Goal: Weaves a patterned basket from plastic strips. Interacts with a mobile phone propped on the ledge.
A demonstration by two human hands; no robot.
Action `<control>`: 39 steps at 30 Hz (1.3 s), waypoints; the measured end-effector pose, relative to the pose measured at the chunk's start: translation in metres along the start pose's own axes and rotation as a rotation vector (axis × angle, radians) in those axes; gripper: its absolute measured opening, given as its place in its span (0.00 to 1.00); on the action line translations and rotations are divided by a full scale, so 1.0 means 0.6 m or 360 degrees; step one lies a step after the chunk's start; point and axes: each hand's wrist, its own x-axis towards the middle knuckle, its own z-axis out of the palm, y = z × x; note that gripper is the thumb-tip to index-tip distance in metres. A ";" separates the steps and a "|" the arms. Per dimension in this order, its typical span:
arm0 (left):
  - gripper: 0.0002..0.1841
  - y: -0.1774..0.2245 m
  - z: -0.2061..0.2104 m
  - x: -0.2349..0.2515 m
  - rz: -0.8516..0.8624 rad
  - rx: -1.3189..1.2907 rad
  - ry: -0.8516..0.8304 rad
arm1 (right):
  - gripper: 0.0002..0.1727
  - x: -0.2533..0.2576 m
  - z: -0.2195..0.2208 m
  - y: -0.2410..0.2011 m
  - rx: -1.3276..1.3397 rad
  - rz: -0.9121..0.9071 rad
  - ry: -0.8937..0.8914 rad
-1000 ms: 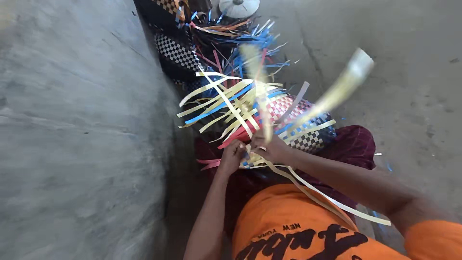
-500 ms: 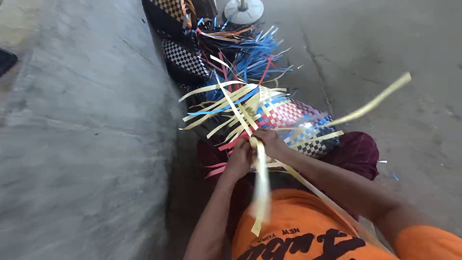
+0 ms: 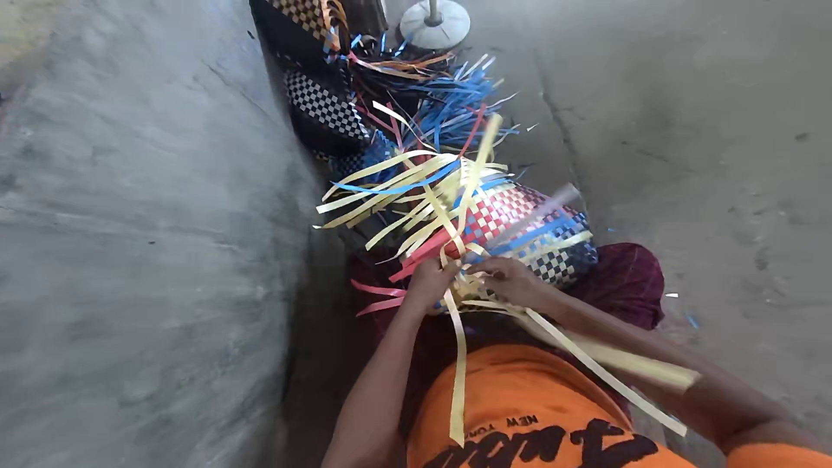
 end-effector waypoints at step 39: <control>0.13 -0.068 0.055 -0.013 0.1249 0.0656 0.1083 | 0.20 0.059 -0.022 -0.055 -0.0695 -0.0369 -0.0026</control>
